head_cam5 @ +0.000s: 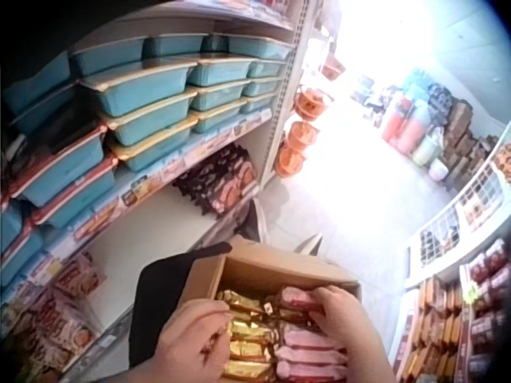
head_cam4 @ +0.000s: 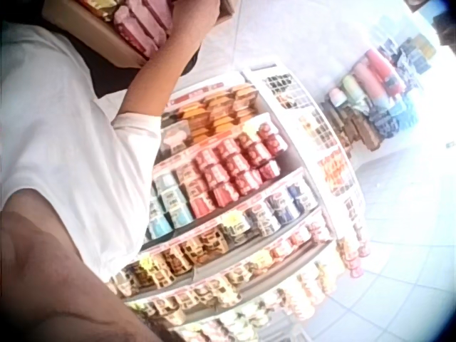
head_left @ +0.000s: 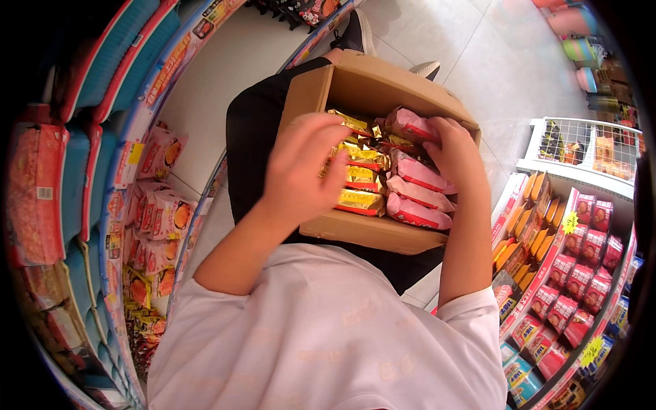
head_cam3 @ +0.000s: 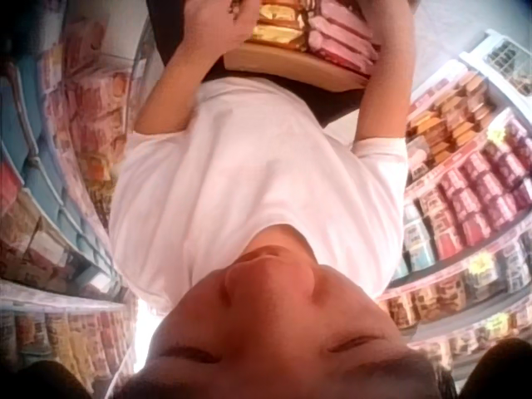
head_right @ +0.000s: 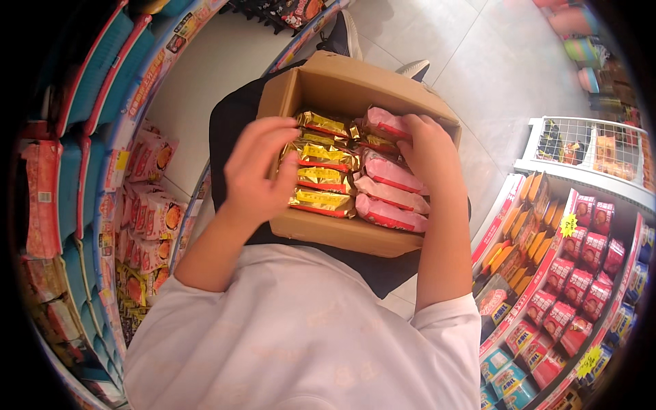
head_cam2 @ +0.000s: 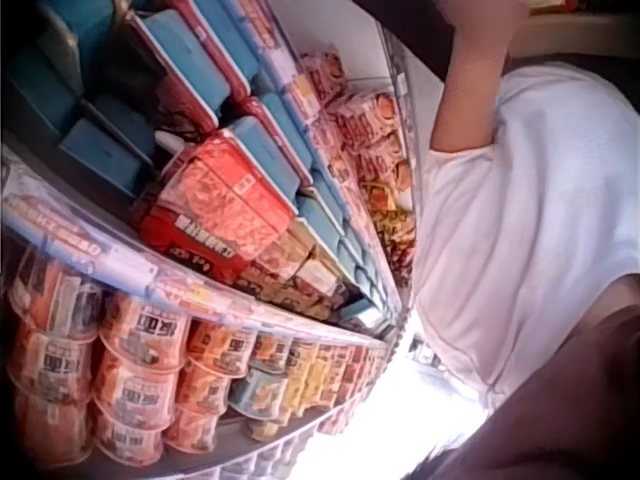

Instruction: The person sits on the floor in a store aisle and repeatedly takes packaged snack items from a cardboard box on their lap, placing them onto the adjacent shelf. They handle both pink and gold-wrapped snack packages one at a time, arranging them in rows on the shelf.

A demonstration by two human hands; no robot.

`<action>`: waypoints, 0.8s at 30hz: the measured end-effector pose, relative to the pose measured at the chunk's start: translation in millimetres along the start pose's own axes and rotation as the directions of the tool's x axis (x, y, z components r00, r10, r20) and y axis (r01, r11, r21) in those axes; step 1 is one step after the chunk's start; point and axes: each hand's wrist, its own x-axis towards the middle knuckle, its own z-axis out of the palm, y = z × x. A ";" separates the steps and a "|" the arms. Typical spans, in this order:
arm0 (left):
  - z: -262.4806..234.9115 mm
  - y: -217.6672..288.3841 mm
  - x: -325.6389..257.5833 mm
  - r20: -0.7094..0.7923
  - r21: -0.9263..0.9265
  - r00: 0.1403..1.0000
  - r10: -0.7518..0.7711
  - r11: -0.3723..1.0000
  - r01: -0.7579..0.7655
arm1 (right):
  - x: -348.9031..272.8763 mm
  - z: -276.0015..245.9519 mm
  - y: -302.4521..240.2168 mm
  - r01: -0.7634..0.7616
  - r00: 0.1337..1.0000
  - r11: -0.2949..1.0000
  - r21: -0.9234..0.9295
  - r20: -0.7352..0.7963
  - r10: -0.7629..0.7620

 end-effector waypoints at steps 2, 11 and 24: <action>20.0 8.4 0.7 0.056 -0.086 0.998 0.001 0.996 0.004 | 1.2 11.9 6.2 -0.033 0.999 0.999 -0.031 -0.023 0.032; 29.3 6.0 -1.2 0.217 -0.122 0.966 -0.143 0.977 0.172 | 16.1 28.7 7.3 -0.116 0.992 0.967 -0.228 0.028 0.126; 0.1 47.0 24.0 0.094 -0.170 0.989 -0.118 0.977 0.133 | -40.9 -84.5 -109.1 0.153 0.939 0.988 -0.024 -0.307 -0.153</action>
